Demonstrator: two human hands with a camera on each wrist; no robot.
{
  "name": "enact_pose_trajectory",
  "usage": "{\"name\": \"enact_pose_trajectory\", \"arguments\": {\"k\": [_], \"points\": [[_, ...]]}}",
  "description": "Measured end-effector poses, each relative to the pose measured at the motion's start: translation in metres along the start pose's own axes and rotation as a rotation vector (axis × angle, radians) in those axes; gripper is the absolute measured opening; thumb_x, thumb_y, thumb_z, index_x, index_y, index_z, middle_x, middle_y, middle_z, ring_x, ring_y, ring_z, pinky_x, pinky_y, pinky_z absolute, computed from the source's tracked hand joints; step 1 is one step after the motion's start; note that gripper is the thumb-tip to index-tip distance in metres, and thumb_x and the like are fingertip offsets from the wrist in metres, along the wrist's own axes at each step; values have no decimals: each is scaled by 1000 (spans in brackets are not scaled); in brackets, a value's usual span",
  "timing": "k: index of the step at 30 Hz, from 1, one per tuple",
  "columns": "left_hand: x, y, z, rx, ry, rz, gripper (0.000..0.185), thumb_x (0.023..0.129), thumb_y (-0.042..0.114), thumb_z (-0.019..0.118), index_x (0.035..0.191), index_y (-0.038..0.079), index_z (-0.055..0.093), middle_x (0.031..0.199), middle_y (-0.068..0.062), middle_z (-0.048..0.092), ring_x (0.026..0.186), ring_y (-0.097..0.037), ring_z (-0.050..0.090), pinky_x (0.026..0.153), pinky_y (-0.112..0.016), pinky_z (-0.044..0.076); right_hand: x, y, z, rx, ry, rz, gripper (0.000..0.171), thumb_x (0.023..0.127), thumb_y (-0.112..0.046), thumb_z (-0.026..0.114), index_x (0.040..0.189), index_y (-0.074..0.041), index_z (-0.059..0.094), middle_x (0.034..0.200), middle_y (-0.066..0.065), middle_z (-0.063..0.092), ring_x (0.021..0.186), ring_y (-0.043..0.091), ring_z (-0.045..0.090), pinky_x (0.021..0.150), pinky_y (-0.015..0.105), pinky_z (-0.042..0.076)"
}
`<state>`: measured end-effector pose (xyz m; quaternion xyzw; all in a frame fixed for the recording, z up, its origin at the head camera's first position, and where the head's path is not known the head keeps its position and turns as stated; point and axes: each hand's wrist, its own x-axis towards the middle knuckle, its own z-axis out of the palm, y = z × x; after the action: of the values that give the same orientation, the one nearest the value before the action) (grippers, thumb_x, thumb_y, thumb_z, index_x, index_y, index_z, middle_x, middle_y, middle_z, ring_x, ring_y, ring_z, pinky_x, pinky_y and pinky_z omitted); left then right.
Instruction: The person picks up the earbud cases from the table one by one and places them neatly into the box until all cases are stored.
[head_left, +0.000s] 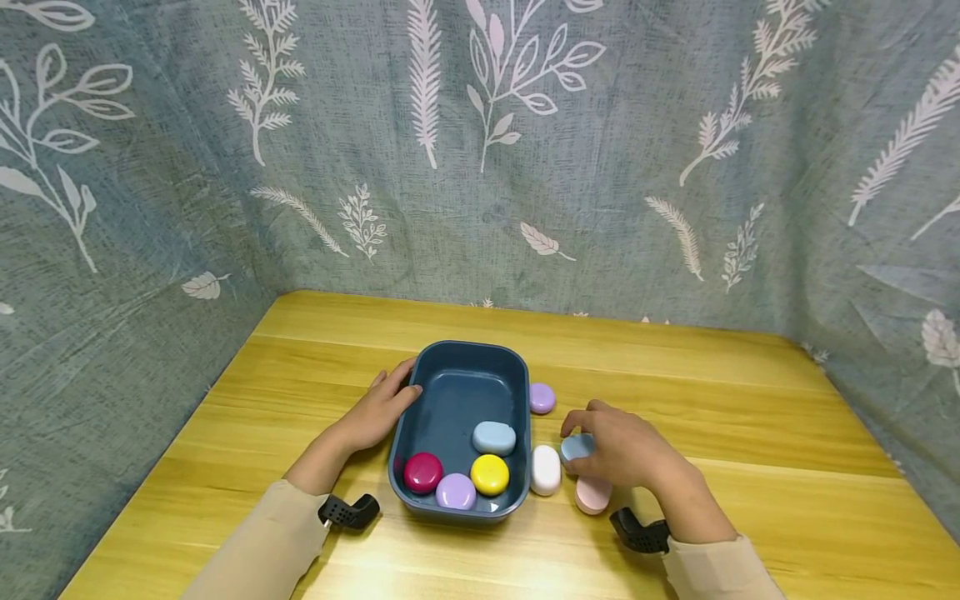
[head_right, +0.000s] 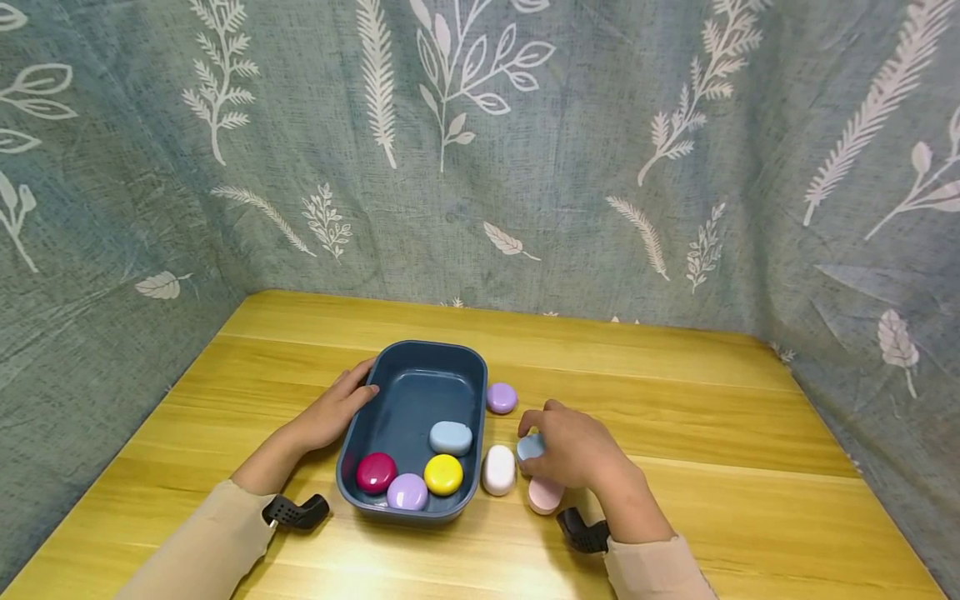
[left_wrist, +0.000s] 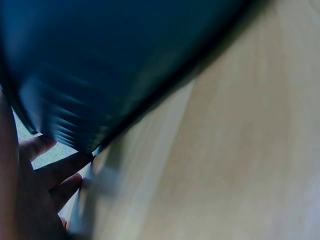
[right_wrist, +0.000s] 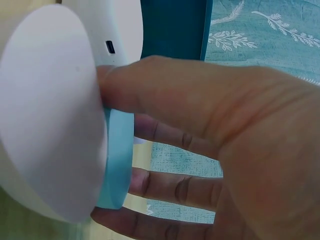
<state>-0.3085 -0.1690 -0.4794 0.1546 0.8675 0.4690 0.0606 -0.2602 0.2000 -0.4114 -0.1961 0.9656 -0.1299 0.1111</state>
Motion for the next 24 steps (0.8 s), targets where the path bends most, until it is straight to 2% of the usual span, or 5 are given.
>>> {"name": "enact_pose_trajectory", "arguments": {"k": [9,24], "points": [[-1,1,1,-9,0,-30,59,109,35,41,165,18,29,167,-14,37,161,-46,-2,129,-66,-1,0,-1,0,-15,15,5,33,82,-35,86,111,-25,72,99,-1,59,79,16,55,69,35,48],[-2,1,0,-19,-2,-16,58,110,33,42,165,18,29,168,-12,35,160,-47,-3,128,-66,-2,1,-1,1,-25,29,-1,32,83,-37,86,110,-25,71,104,1,63,87,16,59,76,39,52]]}}
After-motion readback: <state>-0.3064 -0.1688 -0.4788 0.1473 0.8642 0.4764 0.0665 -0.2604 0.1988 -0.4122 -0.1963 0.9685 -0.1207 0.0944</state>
